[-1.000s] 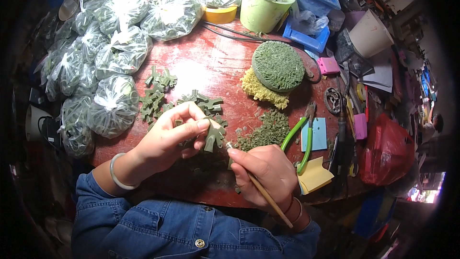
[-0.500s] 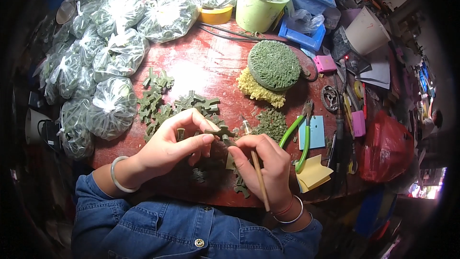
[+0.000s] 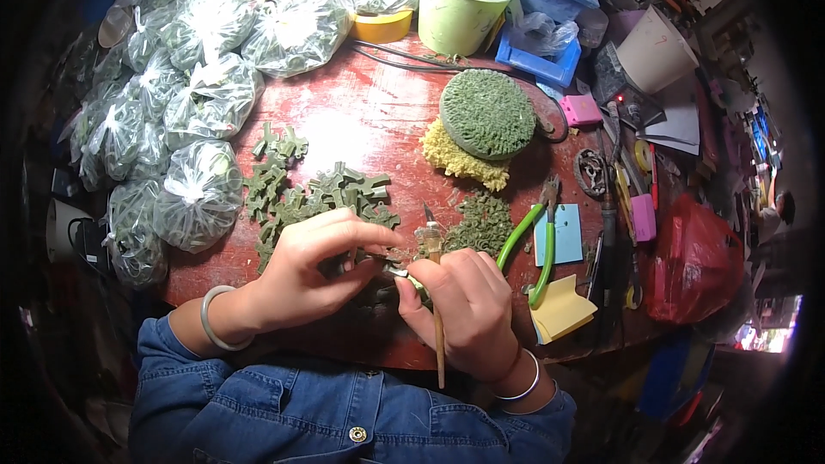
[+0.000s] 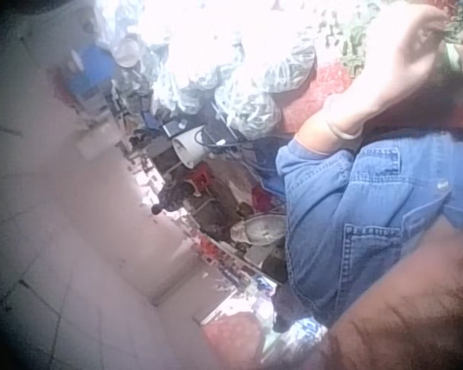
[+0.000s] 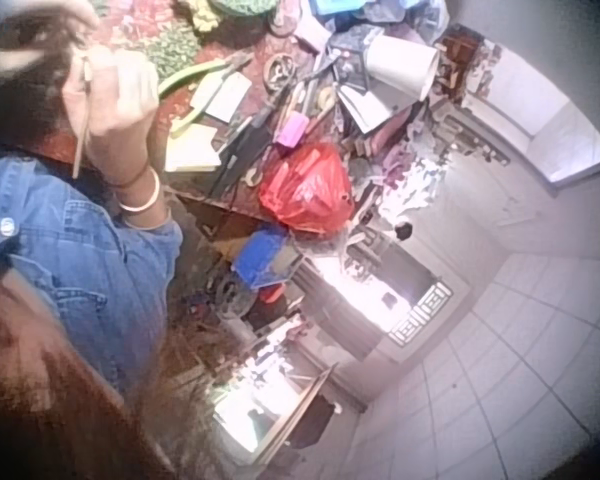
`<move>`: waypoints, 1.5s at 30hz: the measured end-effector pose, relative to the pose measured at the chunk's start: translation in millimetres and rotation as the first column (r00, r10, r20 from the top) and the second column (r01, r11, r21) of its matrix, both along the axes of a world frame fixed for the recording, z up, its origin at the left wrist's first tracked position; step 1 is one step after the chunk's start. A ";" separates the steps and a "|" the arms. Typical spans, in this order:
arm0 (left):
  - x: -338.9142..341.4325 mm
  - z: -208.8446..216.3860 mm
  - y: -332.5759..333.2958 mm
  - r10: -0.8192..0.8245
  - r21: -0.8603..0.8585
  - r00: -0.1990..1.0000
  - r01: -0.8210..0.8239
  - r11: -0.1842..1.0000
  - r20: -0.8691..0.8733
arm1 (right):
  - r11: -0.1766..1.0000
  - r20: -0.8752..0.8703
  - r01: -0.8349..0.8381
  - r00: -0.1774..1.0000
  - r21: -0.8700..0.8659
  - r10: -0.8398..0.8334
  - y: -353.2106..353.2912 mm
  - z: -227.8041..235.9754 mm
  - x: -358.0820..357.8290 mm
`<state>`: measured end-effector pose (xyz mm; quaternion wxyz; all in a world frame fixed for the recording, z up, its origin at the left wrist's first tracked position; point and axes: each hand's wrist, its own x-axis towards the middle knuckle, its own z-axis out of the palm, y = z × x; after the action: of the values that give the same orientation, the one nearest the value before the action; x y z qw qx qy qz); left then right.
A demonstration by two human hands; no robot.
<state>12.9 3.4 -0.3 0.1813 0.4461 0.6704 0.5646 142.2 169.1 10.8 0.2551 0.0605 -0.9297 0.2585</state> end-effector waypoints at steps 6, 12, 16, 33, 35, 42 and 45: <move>-5.9 -10.5 -1.6 -0.160 0.094 0.973 0.146 0.985 0.168 | 0.930 -0.031 -0.083 0.997 -0.357 0.077 4.0 -6.2 6.5; -8.6 -4.3 -3.9 -0.091 -0.006 0.710 0.132 0.991 0.698 | 0.957 -0.200 -0.109 0.978 -0.270 0.055 7.1 -0.5 2.3; -9.1 -3.6 -3.7 -0.140 0.090 0.665 0.109 0.990 0.734 | 0.948 -0.218 -0.189 0.967 -0.257 0.134 1.4 9.3 8.7; -12.0 -12.9 -1.7 -0.291 0.193 0.759 0.218 0.957 0.582 | 0.926 -0.127 -0.224 0.973 -0.303 0.194 2.9 9.3 7.0; -12.6 -11.7 -1.6 -0.254 0.146 0.837 0.209 0.967 0.485 | 0.934 -0.117 -0.209 0.976 -0.291 0.182 3.5 8.3 7.2; -12.2 -6.5 -2.7 -0.181 0.062 0.932 0.170 0.983 0.314 | 0.966 -0.109 -0.181 0.981 -0.185 0.163 3.0 9.6 9.5; -11.3 -3.8 -3.6 -0.143 -0.008 0.911 0.159 0.987 0.387 | 0.983 -0.156 -0.155 0.978 -0.095 0.139 -0.2 4.0 9.2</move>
<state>1.6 -0.2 -4.1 0.3610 0.3734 0.5960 0.6124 151.4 168.9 14.8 0.3066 0.1346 -0.8860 0.3208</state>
